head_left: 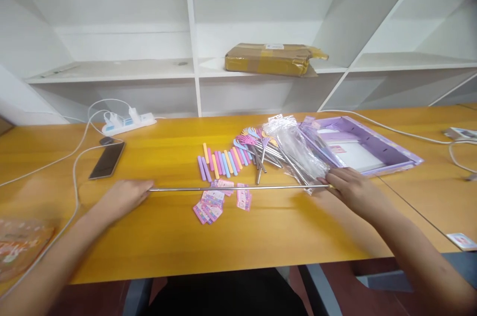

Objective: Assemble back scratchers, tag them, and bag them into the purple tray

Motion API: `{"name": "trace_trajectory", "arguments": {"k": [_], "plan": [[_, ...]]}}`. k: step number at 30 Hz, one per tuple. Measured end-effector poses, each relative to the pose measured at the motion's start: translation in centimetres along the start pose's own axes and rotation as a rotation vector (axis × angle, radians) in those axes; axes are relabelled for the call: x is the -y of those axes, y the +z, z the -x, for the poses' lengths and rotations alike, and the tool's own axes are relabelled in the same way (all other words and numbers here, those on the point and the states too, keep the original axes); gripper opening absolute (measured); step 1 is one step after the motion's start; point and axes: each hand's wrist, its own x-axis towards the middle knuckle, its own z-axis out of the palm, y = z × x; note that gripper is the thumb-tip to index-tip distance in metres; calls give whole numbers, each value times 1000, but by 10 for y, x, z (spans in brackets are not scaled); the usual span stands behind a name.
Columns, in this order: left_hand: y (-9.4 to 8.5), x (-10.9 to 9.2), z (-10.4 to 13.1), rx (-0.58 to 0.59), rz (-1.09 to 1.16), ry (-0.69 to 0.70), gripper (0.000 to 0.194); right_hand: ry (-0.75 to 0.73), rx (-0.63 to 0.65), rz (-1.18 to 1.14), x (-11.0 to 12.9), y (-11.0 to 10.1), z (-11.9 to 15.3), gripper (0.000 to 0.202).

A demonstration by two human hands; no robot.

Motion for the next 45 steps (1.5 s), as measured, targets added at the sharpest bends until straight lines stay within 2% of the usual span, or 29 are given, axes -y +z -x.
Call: {"name": "trace_trajectory", "arguments": {"k": [2, 4, 5, 9, 12, 15, 19, 22, 24, 30, 34, 36, 38, 39, 42, 44, 45], "plan": [[2, -13, -2, 32, 1, 6, 22, 78, 29, -37, 6, -2, 10, 20], [-2, -21, -5, 14, 47, 2, 28, 171, 31, -53, 7, -2, 18, 7], [-5, -22, -6, 2, 71, 11, 30, 214, 17, -43, 5, -3, 22, 11], [-12, -17, -5, -19, 54, 75, 39, 367, -78, 65, -9, -5, 36, 20], [-8, -12, -1, -40, 34, 81, 41, 443, -85, 95, -10, -11, 43, 11], [-5, -11, 3, -69, 29, 60, 43, 510, -83, 130, -1, -20, 44, 5], [-6, -7, 8, -108, 38, 16, 45, 628, -70, 142, 4, -27, 38, 16], [-10, -6, 10, -86, 38, 17, 40, 683, -11, 89, -4, -26, 30, 10], [-12, -7, 9, -70, 18, 8, 38, 673, -1, 54, -10, -22, 26, 7], [-9, -5, 14, -73, -52, 1, 37, 619, -86, 179, -4, -15, 18, 31], [1, 4, 18, -129, -30, 47, 42, 768, 43, 278, 0, -18, 4, 36], [5, 1, 13, -181, -16, 77, 42, 832, 98, 316, 3, -20, -11, 37], [7, -17, 2, -247, 5, 132, 40, 795, 116, 340, 19, -21, -32, 34], [6, -32, -6, -284, 17, 172, 39, 756, 127, 349, 34, -21, -45, 31], [-2, -93, -32, -361, 1, 279, 34, 586, 257, 328, 107, -13, -83, 23], [-10, -128, -46, -303, -67, 287, 33, 318, 269, 305, 159, -6, -101, 20], [-14, -139, -51, -278, -96, 283, 33, 245, 250, 319, 179, -2, -106, 21]]}}
